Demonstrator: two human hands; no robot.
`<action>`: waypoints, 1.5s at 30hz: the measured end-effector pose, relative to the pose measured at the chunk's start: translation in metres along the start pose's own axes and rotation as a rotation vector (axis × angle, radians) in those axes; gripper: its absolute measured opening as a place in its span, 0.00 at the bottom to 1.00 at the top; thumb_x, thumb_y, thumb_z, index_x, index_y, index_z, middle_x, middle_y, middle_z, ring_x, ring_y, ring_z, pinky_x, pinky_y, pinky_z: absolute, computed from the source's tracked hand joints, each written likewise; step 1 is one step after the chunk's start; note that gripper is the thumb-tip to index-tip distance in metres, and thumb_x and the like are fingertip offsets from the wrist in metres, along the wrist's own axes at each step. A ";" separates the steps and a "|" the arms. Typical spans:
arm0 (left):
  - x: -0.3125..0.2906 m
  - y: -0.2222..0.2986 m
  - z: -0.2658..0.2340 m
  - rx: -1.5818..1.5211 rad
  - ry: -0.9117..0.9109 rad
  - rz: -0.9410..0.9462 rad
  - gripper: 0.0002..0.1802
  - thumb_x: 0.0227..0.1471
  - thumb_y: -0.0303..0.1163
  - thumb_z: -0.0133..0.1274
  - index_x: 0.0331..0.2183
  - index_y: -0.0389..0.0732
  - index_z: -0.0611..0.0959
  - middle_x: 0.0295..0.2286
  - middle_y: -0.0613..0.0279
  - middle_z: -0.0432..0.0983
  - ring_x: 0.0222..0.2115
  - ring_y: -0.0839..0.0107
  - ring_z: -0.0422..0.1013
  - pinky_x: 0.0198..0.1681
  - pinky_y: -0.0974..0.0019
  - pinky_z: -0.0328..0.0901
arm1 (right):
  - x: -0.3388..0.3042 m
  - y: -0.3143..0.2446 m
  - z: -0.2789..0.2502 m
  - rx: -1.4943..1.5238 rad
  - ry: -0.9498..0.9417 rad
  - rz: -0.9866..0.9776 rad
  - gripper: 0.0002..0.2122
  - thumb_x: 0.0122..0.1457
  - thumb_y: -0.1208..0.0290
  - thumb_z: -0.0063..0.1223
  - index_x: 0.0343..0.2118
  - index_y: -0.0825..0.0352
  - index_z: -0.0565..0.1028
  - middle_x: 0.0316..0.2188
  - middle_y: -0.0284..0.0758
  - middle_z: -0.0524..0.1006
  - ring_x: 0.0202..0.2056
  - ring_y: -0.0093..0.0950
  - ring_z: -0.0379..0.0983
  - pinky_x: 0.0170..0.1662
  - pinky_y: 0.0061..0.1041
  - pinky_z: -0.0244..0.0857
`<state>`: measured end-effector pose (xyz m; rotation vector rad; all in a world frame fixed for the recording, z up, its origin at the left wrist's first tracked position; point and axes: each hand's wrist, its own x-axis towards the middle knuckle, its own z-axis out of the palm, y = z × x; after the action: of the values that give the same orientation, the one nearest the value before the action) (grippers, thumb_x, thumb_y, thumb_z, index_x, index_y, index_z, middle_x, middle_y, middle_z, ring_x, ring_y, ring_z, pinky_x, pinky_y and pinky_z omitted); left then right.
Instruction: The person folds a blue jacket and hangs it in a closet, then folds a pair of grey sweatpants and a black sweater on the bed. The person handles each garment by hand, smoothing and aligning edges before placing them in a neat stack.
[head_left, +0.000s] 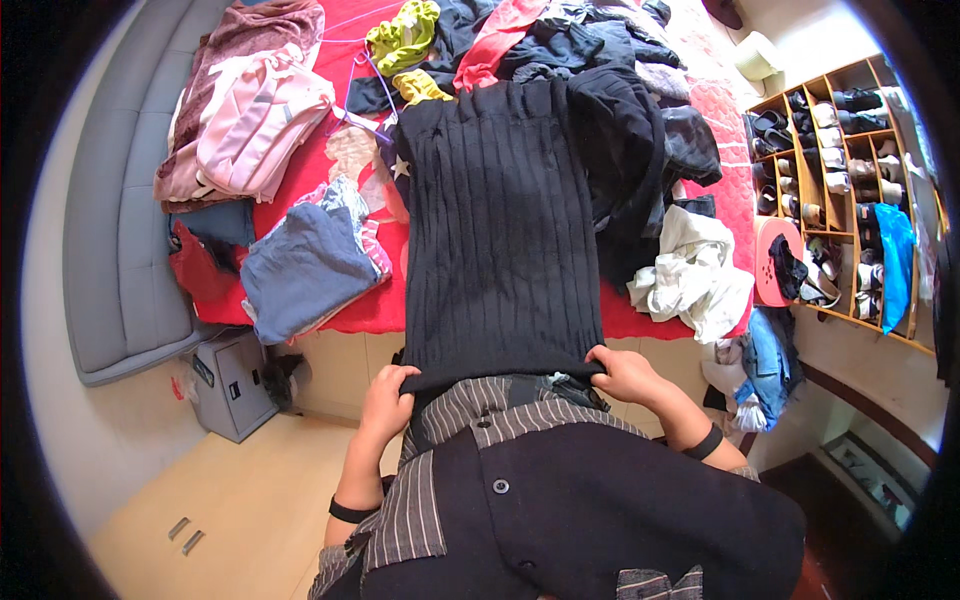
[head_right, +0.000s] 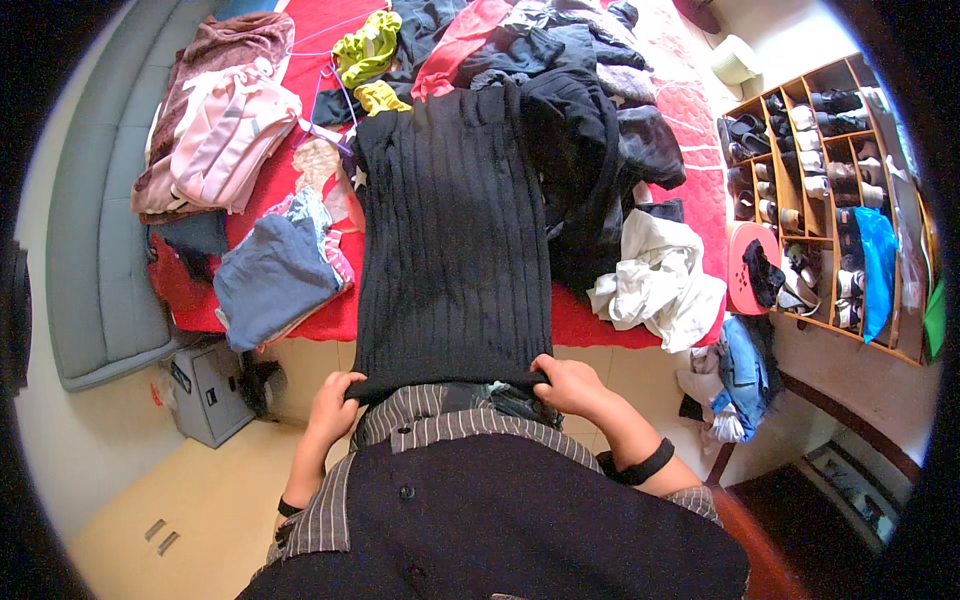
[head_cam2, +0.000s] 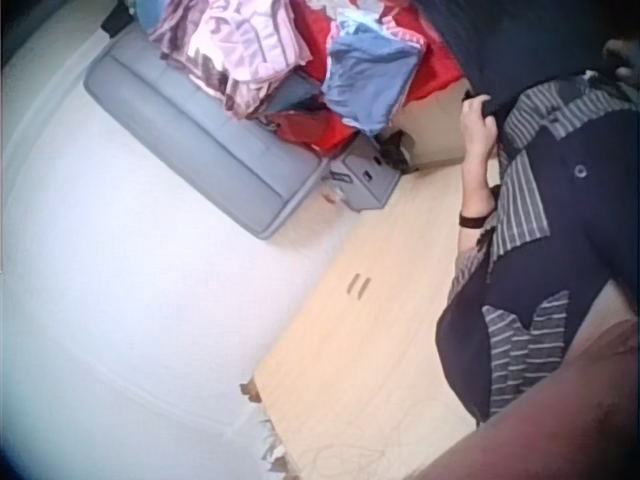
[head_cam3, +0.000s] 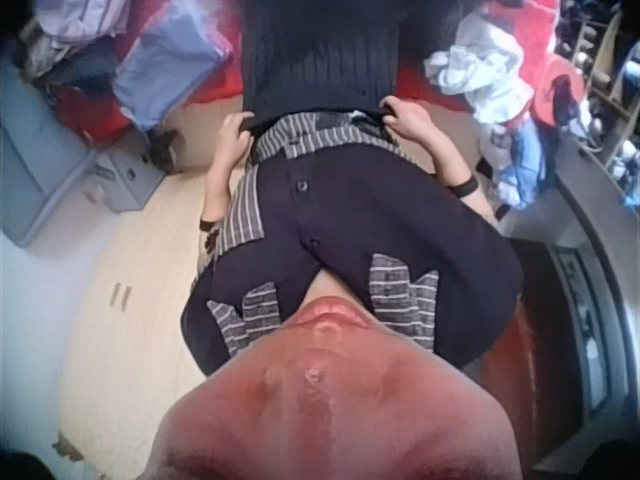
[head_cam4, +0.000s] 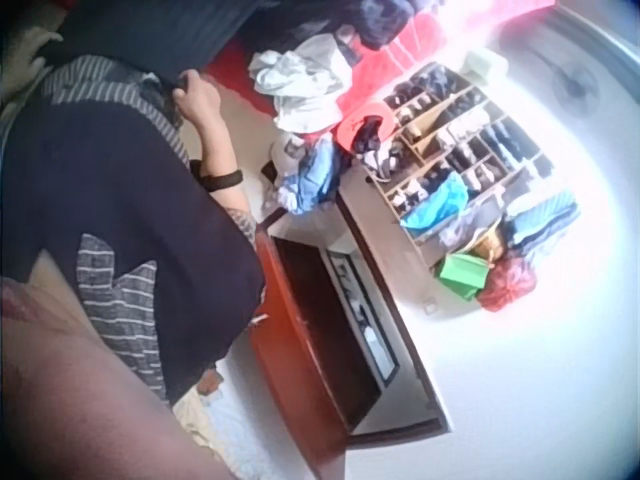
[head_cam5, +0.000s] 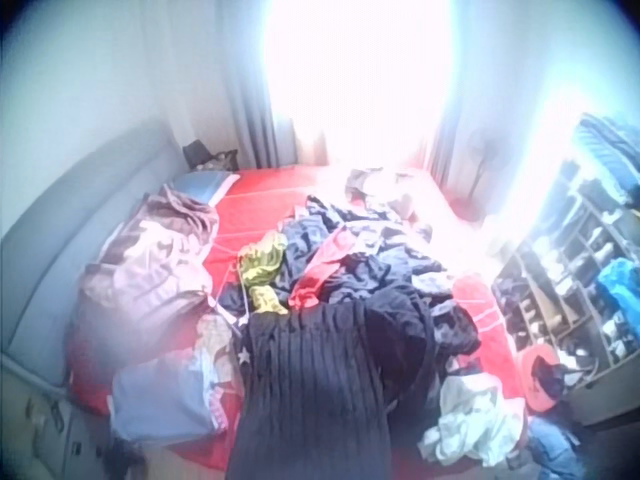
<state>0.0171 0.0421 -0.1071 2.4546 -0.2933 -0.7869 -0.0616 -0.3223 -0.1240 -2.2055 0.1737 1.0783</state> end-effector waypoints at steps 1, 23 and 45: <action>0.000 0.000 0.002 0.003 0.008 0.010 0.19 0.32 0.21 0.42 0.33 0.42 0.75 0.33 0.52 0.69 0.38 0.54 0.65 0.43 0.59 0.61 | -0.001 0.001 0.000 -0.004 0.000 -0.005 0.15 0.45 0.66 0.47 0.38 0.62 0.67 0.29 0.44 0.73 0.34 0.42 0.69 0.37 0.38 0.62; 0.008 -0.020 -0.032 -0.446 0.860 0.180 0.15 0.36 0.12 0.35 0.29 0.39 0.64 0.37 0.54 0.65 0.37 0.69 0.63 0.45 0.70 0.56 | -0.001 -0.058 -0.022 -0.051 0.146 -0.629 0.15 0.37 0.72 0.56 0.32 0.62 0.69 0.26 0.38 0.71 0.33 0.38 0.68 0.36 0.34 0.62; -0.019 -0.029 -0.029 -0.291 -0.354 -0.422 0.15 0.40 0.32 0.40 0.29 0.32 0.75 0.21 0.66 0.69 0.24 0.74 0.63 0.29 0.69 0.60 | 0.001 -0.024 -0.049 0.161 -0.621 -0.198 0.27 0.51 0.45 0.43 0.27 0.72 0.70 0.20 0.39 0.72 0.26 0.29 0.71 0.30 0.29 0.63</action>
<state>0.0196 0.0851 -0.0942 2.1155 0.2124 -1.3433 -0.0196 -0.3344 -0.0912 -1.6172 -0.2192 1.5128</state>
